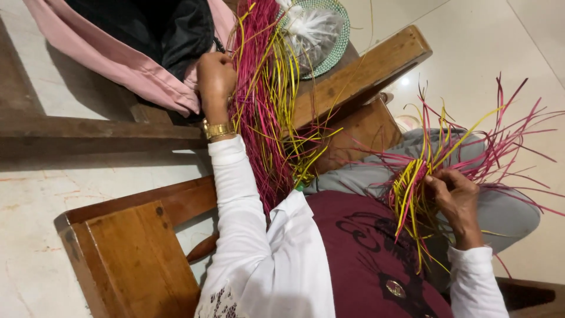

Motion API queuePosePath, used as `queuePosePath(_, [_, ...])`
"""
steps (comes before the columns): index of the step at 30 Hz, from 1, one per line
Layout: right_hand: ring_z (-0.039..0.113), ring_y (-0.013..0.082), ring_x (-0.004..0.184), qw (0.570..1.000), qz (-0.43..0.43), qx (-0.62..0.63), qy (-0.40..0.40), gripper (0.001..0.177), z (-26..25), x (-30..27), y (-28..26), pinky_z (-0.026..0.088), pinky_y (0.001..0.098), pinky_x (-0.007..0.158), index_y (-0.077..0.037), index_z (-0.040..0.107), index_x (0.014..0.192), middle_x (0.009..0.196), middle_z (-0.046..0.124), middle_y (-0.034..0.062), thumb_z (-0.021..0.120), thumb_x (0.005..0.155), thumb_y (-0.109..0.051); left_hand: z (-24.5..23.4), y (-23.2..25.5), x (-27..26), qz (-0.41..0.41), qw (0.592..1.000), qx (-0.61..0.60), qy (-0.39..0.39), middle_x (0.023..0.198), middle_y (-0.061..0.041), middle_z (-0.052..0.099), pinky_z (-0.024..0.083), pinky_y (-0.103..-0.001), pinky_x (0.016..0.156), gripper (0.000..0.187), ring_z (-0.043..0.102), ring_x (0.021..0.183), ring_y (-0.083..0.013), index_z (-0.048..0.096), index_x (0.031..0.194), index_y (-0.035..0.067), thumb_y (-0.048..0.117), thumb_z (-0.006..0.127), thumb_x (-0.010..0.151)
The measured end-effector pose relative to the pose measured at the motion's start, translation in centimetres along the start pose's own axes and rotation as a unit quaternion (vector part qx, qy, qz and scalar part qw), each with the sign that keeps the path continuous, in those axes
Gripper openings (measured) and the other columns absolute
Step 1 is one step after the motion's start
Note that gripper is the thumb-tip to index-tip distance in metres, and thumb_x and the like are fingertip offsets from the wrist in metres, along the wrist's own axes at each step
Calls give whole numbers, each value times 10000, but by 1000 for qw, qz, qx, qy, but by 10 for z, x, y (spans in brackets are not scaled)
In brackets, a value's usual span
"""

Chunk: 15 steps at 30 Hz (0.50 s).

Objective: Weaving colorful fibers together to create a craft item.

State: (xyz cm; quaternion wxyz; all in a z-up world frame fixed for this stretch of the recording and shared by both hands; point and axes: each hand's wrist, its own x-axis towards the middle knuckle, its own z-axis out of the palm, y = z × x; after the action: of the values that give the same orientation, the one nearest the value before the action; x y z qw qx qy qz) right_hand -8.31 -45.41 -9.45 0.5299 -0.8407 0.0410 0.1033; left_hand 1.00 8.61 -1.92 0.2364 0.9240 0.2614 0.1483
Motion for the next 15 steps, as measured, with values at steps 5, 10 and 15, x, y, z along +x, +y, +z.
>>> queuePosePath(5, [524, 123, 689, 999, -30, -39, 8, 107, -1, 2, 9, 422, 272, 609, -49, 635, 828, 765, 602, 33, 716, 898, -54, -27, 70, -31, -164, 981, 51, -90, 875, -81, 691, 465, -473, 681, 120, 642, 821, -321, 654, 786, 140, 190, 556, 834])
queuePosePath(10, [487, 117, 671, 999, -8, -34, 16, 156, 0, -2, -8, 399, 286, 600, -47, 598, 779, 705, 558, 24, 697, 897, -73, 20, 35, -9, -140, 989, 48, -27, 849, -125, 716, 494, -458, 656, 110, 673, 783, -345, 699, 771, 90, 135, 603, 803])
queuePosePath(15, [536, 143, 683, 998, 30, -60, 18, 89, 0, 3, 3, 429, 302, 625, -48, 671, 814, 727, 638, 53, 713, 861, -111, 12, 52, -12, -147, 988, -7, -50, 971, -105, 736, 569, -378, 778, 153, 703, 853, -249, 738, 935, 86, 101, 595, 882])
